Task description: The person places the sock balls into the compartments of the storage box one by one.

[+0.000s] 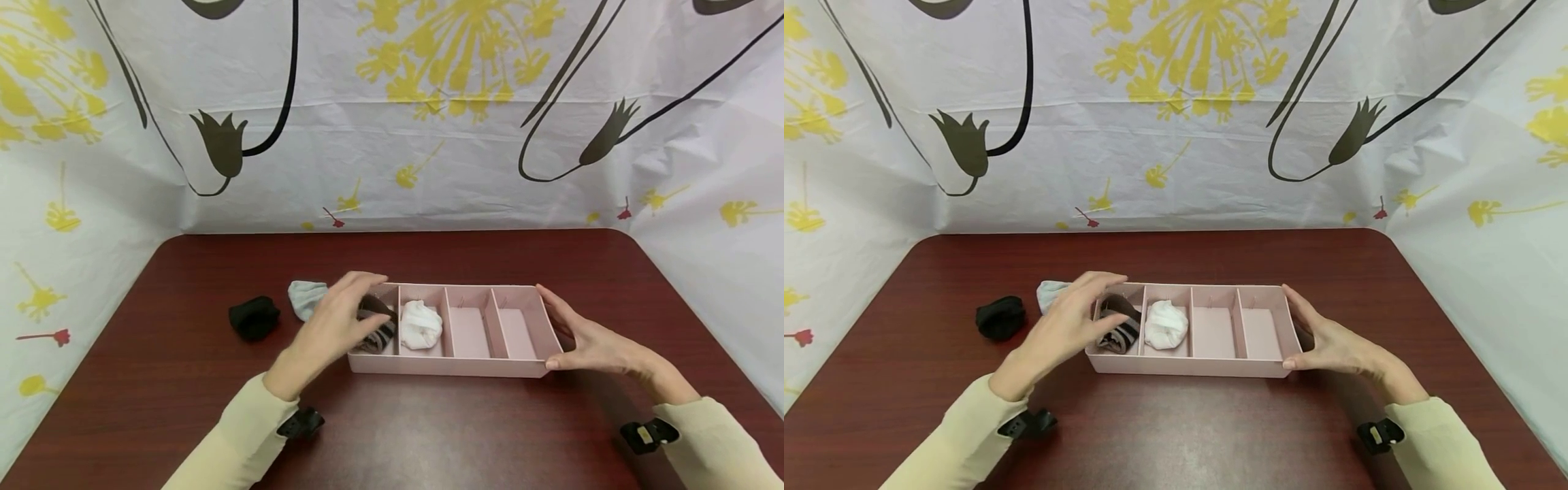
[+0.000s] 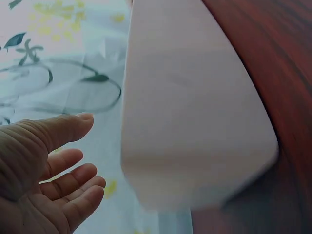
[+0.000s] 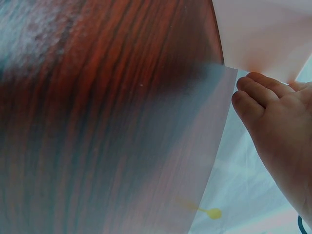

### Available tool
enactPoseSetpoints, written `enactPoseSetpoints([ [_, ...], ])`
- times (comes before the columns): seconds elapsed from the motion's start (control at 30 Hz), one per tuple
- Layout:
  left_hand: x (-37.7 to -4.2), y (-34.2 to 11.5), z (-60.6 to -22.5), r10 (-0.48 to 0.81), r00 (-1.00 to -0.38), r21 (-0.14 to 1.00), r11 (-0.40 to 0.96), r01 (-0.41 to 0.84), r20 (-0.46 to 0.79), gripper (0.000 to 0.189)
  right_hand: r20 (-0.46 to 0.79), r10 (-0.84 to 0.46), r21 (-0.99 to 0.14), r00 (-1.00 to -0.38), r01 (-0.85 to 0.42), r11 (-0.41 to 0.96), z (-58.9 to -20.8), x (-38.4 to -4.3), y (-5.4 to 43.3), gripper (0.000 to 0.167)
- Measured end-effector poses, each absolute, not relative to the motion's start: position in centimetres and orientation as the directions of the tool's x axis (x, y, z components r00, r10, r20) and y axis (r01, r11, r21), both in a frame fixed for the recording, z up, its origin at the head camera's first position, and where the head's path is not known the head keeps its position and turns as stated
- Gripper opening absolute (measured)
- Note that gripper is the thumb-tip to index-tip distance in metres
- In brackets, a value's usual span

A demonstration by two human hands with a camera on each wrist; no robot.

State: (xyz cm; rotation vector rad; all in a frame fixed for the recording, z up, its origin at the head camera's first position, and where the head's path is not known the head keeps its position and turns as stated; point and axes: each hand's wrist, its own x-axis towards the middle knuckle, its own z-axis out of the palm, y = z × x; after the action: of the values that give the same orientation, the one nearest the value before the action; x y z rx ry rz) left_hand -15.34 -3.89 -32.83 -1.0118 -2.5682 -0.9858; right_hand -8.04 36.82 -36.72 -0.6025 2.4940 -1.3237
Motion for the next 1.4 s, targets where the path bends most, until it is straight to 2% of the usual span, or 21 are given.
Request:
enactPoseSetpoints([
  [0.13, -16.1, -5.9, -33.3, 0.47, -0.793, 0.508, 0.609, 0.609, 0.387, 0.055, -0.031, -0.468, -0.83, -0.883, -0.238, 0.504, -36.7, -8.0, 36.8, 0.112],
  [0.43, -17.6, -8.8, -35.0, 0.383, -0.833, 0.519, 0.655, 0.55, 0.399, 0.056, -0.039, -0.466, -0.837, -0.884, -0.225, 0.498, -36.6, -7.9, 36.9, 0.111],
  [0.8, -18.1, -9.4, -36.0, 0.365, -0.848, 0.486, 0.702, 0.521, 0.384, 0.056, -0.031, -0.468, -0.837, -0.883, -0.233, 0.495, -36.8, -7.9, 37.0, 0.11],
  [1.4, -18.9, -9.4, -37.0, 0.333, -0.906, 0.426, 0.803, 0.418, 0.261, 0.057, -0.031, -0.476, -0.839, -0.879, -0.236, 0.49, -36.6, -8.0, 36.9, 0.11],
])
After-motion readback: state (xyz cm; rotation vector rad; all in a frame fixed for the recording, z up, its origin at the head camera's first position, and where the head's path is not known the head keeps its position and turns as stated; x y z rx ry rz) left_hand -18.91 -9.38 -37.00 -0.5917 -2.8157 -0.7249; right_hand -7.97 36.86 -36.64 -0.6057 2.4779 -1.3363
